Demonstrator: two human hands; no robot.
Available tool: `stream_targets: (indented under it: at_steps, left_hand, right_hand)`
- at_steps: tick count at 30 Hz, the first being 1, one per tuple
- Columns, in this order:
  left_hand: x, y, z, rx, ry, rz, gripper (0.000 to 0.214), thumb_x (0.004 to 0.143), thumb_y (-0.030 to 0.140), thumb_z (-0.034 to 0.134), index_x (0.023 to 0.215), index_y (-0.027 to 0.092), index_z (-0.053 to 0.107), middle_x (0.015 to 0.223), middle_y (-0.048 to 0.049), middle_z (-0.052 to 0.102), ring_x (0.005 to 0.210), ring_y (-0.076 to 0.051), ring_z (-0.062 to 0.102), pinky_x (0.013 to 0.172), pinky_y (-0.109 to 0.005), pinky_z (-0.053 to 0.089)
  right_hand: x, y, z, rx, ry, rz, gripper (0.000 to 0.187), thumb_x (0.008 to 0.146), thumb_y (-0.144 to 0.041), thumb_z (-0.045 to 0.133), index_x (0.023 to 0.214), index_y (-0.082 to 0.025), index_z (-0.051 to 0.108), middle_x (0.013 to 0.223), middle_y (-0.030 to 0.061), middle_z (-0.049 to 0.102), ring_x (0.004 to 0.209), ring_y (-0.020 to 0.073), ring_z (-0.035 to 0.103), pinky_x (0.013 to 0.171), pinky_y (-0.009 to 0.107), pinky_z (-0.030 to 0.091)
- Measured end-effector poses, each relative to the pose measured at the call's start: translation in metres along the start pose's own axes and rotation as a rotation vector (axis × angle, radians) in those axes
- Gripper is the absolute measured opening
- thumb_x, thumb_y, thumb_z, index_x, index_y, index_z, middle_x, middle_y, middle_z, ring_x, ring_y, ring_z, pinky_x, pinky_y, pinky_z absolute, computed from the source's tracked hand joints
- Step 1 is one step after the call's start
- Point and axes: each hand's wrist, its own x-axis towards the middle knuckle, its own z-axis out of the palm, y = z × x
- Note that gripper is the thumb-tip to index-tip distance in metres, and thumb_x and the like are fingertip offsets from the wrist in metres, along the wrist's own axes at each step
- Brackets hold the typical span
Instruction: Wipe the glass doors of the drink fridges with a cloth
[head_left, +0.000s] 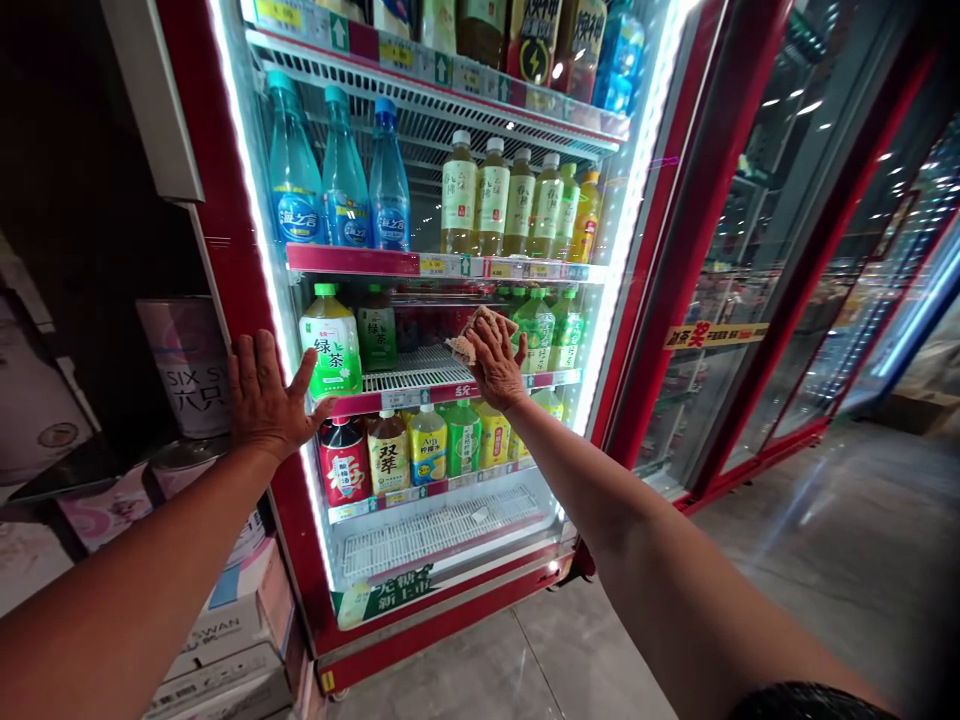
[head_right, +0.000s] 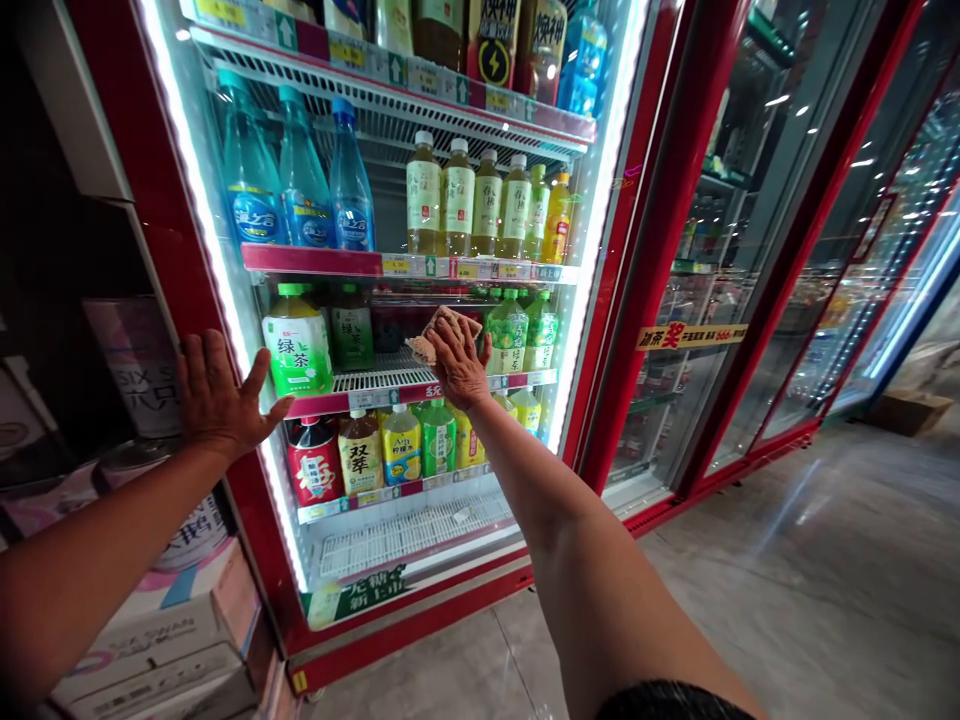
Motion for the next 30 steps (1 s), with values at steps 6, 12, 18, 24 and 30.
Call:
stream_targets:
  at_steps: [6,12,18,24,30]
  left_hand:
    - [0.0,0.0,0.002,-0.003,-0.031,-0.047,0.088,0.09,0.056,0.064,0.166,0.032,0.025,0.173,-0.0045,-0.024,0.16,-0.042,-0.016,0.128,-0.068,0.003]
    - [0.0,-0.002,0.0,0.023,0.023,0.035,0.095,0.092,0.05,0.066,0.166,0.04,0.009,0.172,-0.0005,-0.027,0.161,-0.041,-0.014,0.127,-0.07,0.002]
    - [0.003,0.009,0.003,0.02,0.001,0.117,0.096,0.094,0.039,0.064,0.166,0.042,0.001,0.174,-0.0011,-0.019,0.161,-0.039,-0.011,0.127,-0.071,0.0]
    - [0.041,0.068,0.028,-0.028,-0.095,0.324,0.099,0.092,0.042,0.068,0.166,0.043,0.001,0.175,-0.0046,-0.013,0.162,-0.036,-0.004,0.128,-0.068,0.0]
    - [0.084,0.133,0.054,-0.052,-0.224,0.425,0.09,0.09,0.036,0.069,0.166,0.034,0.02,0.176,-0.0089,-0.002,0.163,-0.031,-0.007,0.128,-0.066,-0.007]
  right_hand:
    - [-0.038,-0.005,0.014,0.015,0.002,0.139,0.053,0.104,-0.036,0.041,0.157,-0.032,0.045,0.171,0.0029,0.035,0.164,0.028,0.008,0.129,0.063,0.0]
    - [-0.014,0.005,0.003,0.032,-0.021,0.196,0.055,0.106,-0.037,0.038,0.161,-0.035,0.038,0.173,0.0025,0.03,0.163,0.0289,0.01,0.127,0.066,-0.001]
    - [-0.024,0.005,0.001,0.07,-0.034,0.281,0.057,0.106,-0.037,0.037,0.162,-0.033,0.035,0.174,0.0049,0.026,0.163,0.0289,0.01,0.126,0.066,0.003]
    - [-0.036,0.019,-0.003,0.072,-0.097,0.275,0.059,0.105,-0.037,0.038,0.163,-0.032,0.034,0.175,0.0053,0.025,0.163,0.0302,0.009,0.126,0.068,0.003]
    - [-0.019,0.033,-0.01,0.097,-0.037,0.327,0.06,0.106,-0.04,0.035,0.165,-0.033,0.029,0.176,0.0044,0.02,0.163,0.0292,0.008,0.127,0.069,0.0]
